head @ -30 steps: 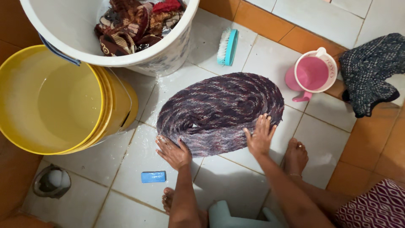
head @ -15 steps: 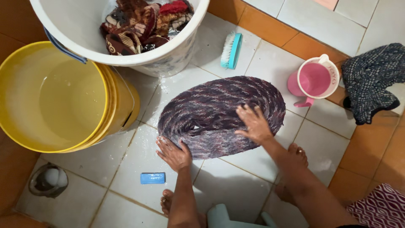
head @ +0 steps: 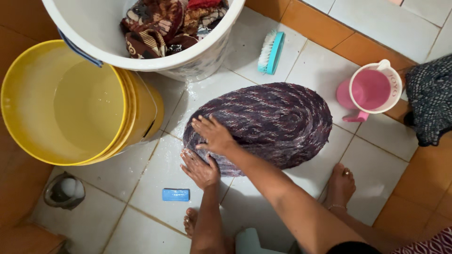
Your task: The person scrubs a circular rug on the floor by hand and with a brush, then washes a dark cloth in a bucket of soapy water, rinsing and wringing it using water poured from a pink mug.
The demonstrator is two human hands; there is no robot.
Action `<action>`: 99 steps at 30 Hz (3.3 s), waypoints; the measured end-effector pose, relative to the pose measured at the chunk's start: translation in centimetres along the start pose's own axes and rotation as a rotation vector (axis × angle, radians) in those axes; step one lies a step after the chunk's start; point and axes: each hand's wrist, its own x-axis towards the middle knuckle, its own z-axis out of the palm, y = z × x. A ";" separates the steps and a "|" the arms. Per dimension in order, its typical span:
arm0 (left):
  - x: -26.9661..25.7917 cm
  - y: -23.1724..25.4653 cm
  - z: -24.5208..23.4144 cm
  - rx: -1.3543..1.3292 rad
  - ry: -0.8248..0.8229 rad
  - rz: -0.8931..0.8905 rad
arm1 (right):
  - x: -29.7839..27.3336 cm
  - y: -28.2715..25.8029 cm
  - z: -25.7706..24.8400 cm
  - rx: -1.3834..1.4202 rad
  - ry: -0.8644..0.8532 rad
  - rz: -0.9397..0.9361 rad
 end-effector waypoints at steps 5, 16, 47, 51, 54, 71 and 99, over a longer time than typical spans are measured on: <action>0.1 -0.2 0.3 -0.008 -0.006 0.004 | -2.3 10.1 -1.7 0.137 0.014 0.392; 1.0 0.2 -1.2 0.023 -0.131 -0.003 | -17.1 23.2 6.5 0.061 0.683 0.753; -3.9 6.6 1.9 -0.198 0.083 0.084 | -13.0 9.0 9.1 -0.022 0.467 0.571; -13.3 9.4 4.4 -0.150 -0.104 0.390 | -13.1 9.3 9.1 -0.078 0.469 0.552; -13.9 8.9 4.7 -0.288 -0.178 0.524 | -13.8 9.8 9.1 -0.023 0.498 0.487; -11.0 9.0 2.7 0.032 -0.271 0.484 | -26.6 8.5 18.0 0.101 0.495 0.813; -0.6 2.6 -2.3 -0.117 -0.486 0.366 | -25.9 9.1 18.1 0.079 0.280 0.830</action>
